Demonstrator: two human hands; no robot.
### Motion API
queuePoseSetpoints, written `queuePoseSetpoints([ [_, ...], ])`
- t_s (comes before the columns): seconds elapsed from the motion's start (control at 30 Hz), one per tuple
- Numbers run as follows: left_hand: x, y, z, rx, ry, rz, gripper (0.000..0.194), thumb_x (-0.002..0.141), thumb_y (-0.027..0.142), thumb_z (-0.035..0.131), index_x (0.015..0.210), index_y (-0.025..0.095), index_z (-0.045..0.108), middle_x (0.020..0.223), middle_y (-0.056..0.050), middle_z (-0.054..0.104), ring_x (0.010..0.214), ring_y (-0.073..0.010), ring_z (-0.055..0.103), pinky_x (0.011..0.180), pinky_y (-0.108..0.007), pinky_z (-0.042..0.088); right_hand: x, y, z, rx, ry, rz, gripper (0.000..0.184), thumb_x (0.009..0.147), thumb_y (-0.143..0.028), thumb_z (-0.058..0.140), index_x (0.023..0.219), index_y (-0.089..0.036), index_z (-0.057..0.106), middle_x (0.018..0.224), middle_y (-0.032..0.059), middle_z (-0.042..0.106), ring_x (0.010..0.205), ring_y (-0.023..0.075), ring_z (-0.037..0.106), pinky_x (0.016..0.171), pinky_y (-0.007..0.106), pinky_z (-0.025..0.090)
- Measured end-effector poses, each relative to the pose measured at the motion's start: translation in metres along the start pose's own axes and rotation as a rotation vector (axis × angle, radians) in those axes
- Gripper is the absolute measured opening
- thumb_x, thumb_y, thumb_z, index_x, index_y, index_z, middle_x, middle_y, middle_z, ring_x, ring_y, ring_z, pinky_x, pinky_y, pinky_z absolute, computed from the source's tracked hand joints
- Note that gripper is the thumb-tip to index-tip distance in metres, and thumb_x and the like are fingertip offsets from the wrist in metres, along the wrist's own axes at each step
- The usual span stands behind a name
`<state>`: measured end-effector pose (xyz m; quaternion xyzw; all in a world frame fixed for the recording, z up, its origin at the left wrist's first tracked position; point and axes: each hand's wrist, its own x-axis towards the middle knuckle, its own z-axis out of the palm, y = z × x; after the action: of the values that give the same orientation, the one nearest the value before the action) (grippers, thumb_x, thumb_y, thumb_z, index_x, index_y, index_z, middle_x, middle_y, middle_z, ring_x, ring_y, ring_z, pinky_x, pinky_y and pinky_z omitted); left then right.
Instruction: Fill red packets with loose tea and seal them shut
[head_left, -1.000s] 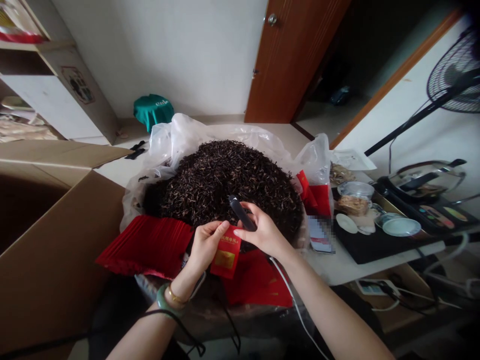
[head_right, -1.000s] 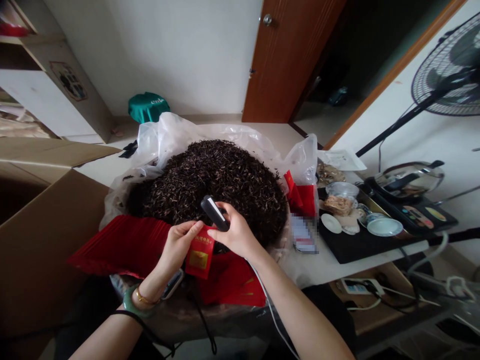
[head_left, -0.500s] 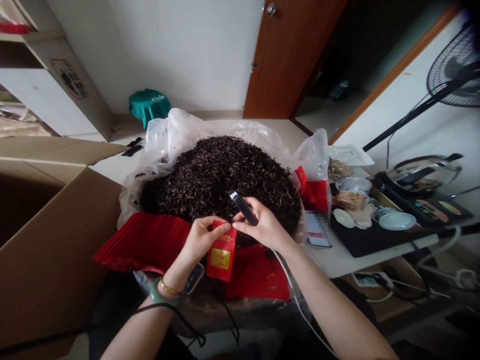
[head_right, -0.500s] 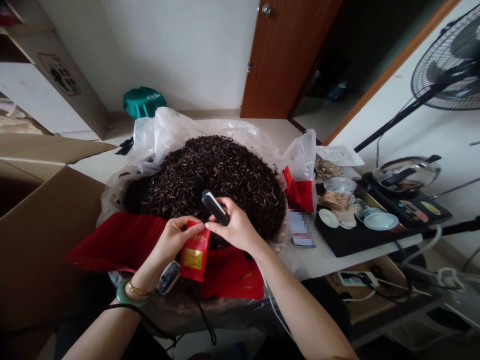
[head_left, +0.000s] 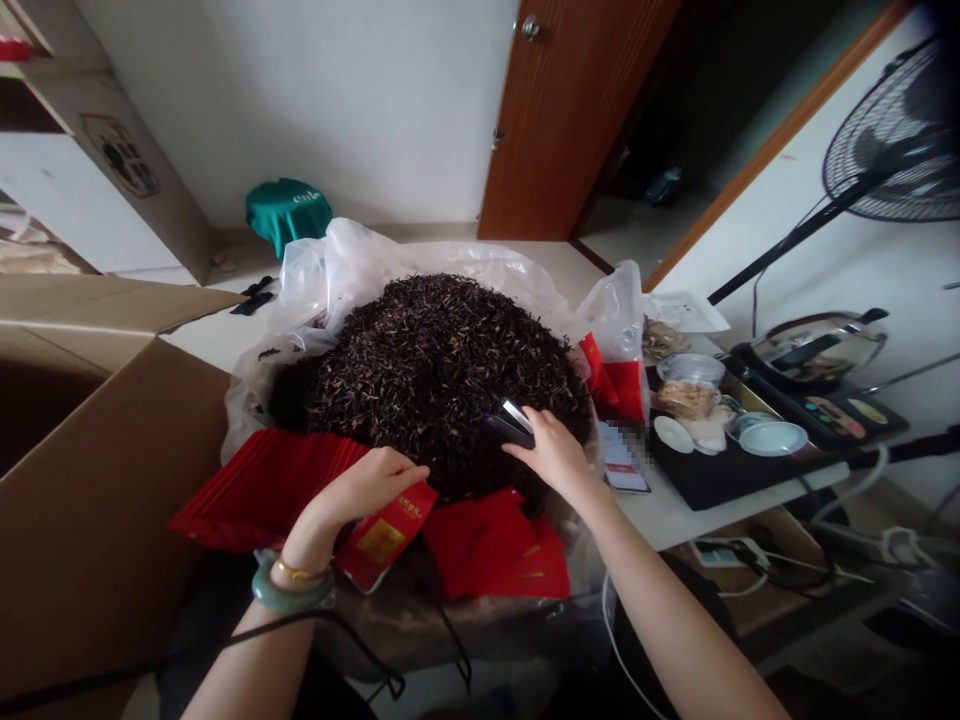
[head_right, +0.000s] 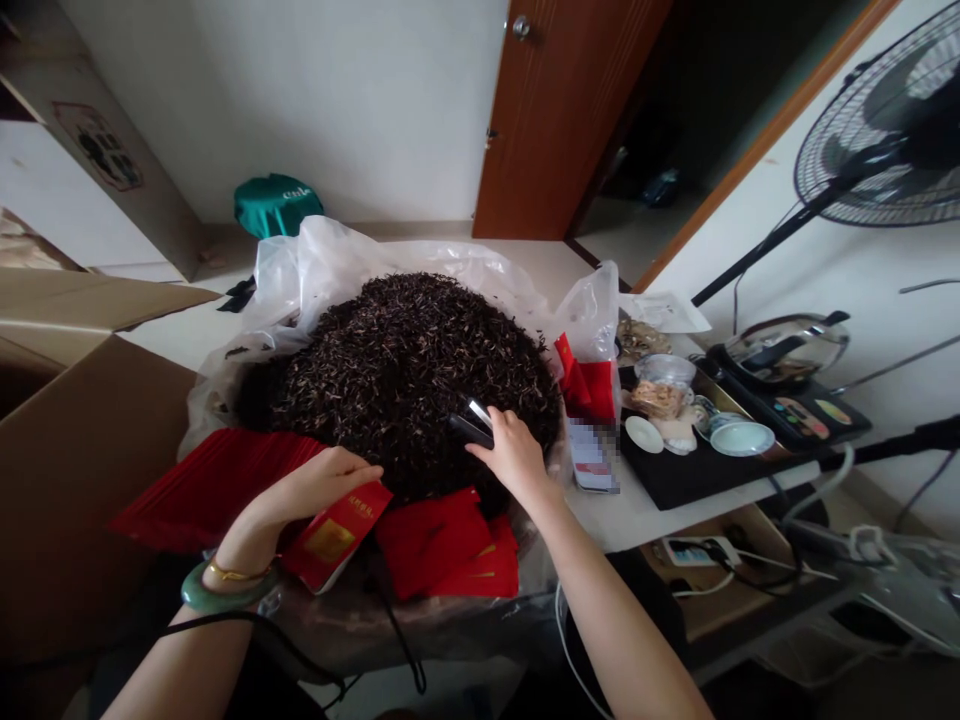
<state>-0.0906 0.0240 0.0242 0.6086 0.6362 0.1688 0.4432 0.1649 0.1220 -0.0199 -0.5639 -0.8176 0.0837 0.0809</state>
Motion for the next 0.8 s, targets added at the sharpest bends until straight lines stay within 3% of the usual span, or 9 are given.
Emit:
queuePoseSetpoints([
  [0.13,0.008,-0.008,0.003,0.088,0.096,-0.016,0.042,0.076,0.046,0.048,0.045,0.018,0.051,0.045,0.003,0.042,0.048,-0.0111,0.036,0.048,-0.024,0.024,-0.003,0.006,0.002,-0.022,0.129,-0.065,0.058,0.078,-0.037,0.069,0.128,-0.015,0.051,0.106,0.0161,0.061,0.1,0.0325,0.06,0.083,0.044,0.05],
  [0.23,0.012,-0.013,0.003,0.145,0.193,-0.011,0.036,0.078,0.04,0.05,0.054,0.017,0.064,0.052,-0.001,0.059,0.052,-0.0137,0.048,0.052,-0.024,0.03,-0.016,-0.002,-0.011,0.167,0.201,-0.219,0.048,0.079,-0.036,0.069,0.122,-0.018,0.057,0.109,0.0137,0.061,0.101,0.0287,0.058,0.088,0.045,0.048],
  [0.33,0.01,-0.014,0.002,0.226,0.23,-0.024,0.026,0.078,0.036,0.054,0.071,0.02,0.073,0.072,-0.005,0.072,0.066,-0.0186,0.061,0.06,-0.025,0.037,-0.034,-0.025,-0.022,0.387,0.029,-0.463,0.024,0.081,-0.035,0.069,0.102,-0.023,0.069,0.098,0.0064,0.068,0.095,0.0214,0.06,0.088,0.037,0.048],
  [0.47,0.003,-0.01,-0.001,0.392,0.294,-0.077,0.02,0.078,0.035,0.06,0.083,0.024,0.075,0.082,-0.005,0.074,0.078,-0.0221,0.065,0.067,-0.027,0.041,-0.041,-0.056,-0.017,0.389,-0.211,-0.604,0.02,0.076,-0.036,0.074,0.092,-0.024,0.075,0.085,0.0034,0.073,0.082,0.0191,0.062,0.077,0.032,0.048],
  [0.63,-0.001,-0.005,-0.004,0.445,0.315,0.117,0.017,0.079,0.03,0.061,0.083,0.022,0.075,0.089,-0.007,0.069,0.09,-0.0229,0.06,0.084,-0.032,0.043,-0.027,-0.064,-0.007,0.363,-0.429,-0.506,0.012,0.079,-0.03,0.071,0.088,-0.026,0.077,0.084,0.0027,0.075,0.079,0.0196,0.068,0.072,0.027,0.047],
  [0.8,-0.002,-0.004,-0.002,0.318,0.084,0.234,0.016,0.076,0.029,0.066,0.086,0.022,0.075,0.088,-0.004,0.07,0.09,-0.0202,0.059,0.083,-0.028,0.043,-0.023,-0.061,-0.008,0.421,-0.547,-0.426,0.022,0.075,-0.036,0.074,0.094,-0.024,0.077,0.09,0.0041,0.076,0.083,0.0226,0.07,0.072,0.027,0.048],
])
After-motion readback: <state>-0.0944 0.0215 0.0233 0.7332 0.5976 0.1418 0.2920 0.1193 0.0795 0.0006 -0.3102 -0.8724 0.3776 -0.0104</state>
